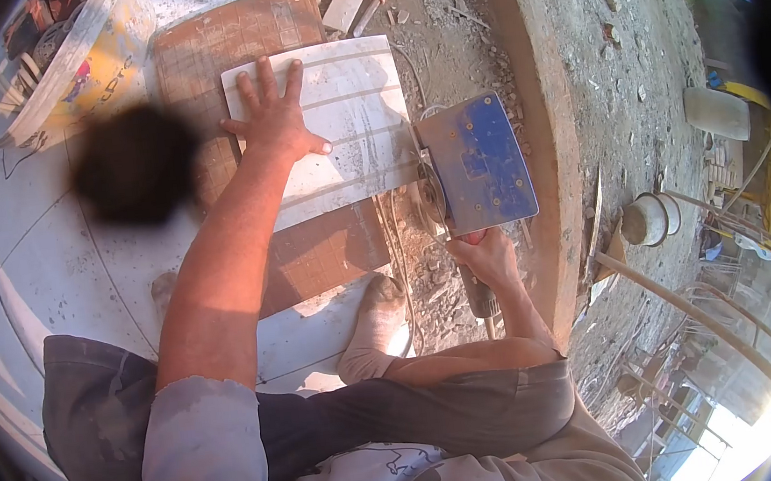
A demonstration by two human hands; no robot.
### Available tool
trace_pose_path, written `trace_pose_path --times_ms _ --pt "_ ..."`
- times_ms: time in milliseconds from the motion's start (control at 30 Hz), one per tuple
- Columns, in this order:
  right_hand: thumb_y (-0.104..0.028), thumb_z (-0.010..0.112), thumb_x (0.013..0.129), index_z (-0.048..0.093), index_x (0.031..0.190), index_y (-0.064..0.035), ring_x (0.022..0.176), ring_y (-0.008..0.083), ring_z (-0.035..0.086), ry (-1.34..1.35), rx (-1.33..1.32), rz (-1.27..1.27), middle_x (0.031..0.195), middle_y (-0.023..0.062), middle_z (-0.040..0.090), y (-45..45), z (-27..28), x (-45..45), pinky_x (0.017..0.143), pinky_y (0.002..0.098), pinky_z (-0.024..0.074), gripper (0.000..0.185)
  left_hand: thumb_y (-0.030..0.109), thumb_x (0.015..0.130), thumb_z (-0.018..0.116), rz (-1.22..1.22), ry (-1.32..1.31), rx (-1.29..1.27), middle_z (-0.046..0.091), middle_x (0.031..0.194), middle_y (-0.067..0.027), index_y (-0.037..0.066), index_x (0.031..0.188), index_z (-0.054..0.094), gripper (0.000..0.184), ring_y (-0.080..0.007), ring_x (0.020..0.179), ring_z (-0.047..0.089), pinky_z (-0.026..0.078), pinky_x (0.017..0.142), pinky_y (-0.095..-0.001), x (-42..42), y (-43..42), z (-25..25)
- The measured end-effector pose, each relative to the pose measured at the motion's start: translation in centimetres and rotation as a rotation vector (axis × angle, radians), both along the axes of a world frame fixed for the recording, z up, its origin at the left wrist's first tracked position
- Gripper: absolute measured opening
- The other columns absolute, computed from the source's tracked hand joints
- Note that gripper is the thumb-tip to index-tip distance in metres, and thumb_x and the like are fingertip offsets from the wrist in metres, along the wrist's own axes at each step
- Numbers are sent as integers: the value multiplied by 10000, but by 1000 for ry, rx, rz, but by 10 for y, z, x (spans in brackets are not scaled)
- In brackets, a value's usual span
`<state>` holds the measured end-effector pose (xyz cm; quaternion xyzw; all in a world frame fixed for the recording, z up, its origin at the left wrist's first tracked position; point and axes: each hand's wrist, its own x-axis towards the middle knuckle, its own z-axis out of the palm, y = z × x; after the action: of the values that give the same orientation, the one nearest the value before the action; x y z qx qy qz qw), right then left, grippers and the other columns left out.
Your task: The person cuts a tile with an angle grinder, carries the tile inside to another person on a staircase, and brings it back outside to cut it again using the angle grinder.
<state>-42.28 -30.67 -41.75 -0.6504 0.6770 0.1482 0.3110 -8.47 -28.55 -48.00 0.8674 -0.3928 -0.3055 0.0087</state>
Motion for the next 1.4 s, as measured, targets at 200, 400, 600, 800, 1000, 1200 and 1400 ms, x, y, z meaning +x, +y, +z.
trace_pose_path --times_ms 200,400,600,800,1000,1200,1400 --pt "-387 743 677 611 1141 12 954 372 697 -12 -3 1 975 225 715 -3 -9 -4 867 439 527 626 434 555 948 0 0 -6 -99 1672 -91 284 1606 117 1348 -374 1531 -69 205 1069 -819 0 1 0" --pt "-388 748 676 611 1132 7 949 376 696 -16 -5 -5 973 219 716 -5 -7 0 861 441 529 619 439 550 950 -10 7 11 -97 1670 -101 238 1603 157 1333 -372 1531 -66 207 1068 -821 0 0 4" --pt "-389 749 678 613 1136 11 956 378 696 0 2 3 975 219 716 -5 -5 1 865 447 528 623 439 544 951 -6 2 -23 -98 1670 -99 251 1604 140 1348 -382 1529 -66 212 1056 -827 0 1 -1" --pt "-398 740 675 613 1138 35 953 376 698 2 -22 17 971 228 716 -6 -9 0 870 439 531 646 437 547 948 -14 -5 -7 -100 1670 -97 256 1604 131 1348 -384 1529 -69 218 1053 -828 0 1 -2" --pt "-398 729 669 604 1148 61 954 368 699 10 52 -11 971 237 714 -12 -4 7 870 425 535 675 440 547 947 -11 4 -11 -100 1670 -97 246 1603 141 1342 -381 1529 -69 220 1056 -824 0 1 0" --pt "-396 731 666 588 1176 62 986 373 691 -2 -15 4 1040 254 699 -11 -1 12 880 426 530 700 436 554 946 -11 6 -6 -102 1671 -93 244 1603 137 1339 -381 1529 -70 217 1057 -825 0 1 1" --pt "-384 734 666 582 1197 58 1014 377 684 -25 -21 18 1057 251 696 -14 -9 8 896 434 522 708 478 557 948 -6 -24 16 -45 1676 -93 347 1597 104 1345 -376 1531 -35 225 1088 -797 0 1 0"
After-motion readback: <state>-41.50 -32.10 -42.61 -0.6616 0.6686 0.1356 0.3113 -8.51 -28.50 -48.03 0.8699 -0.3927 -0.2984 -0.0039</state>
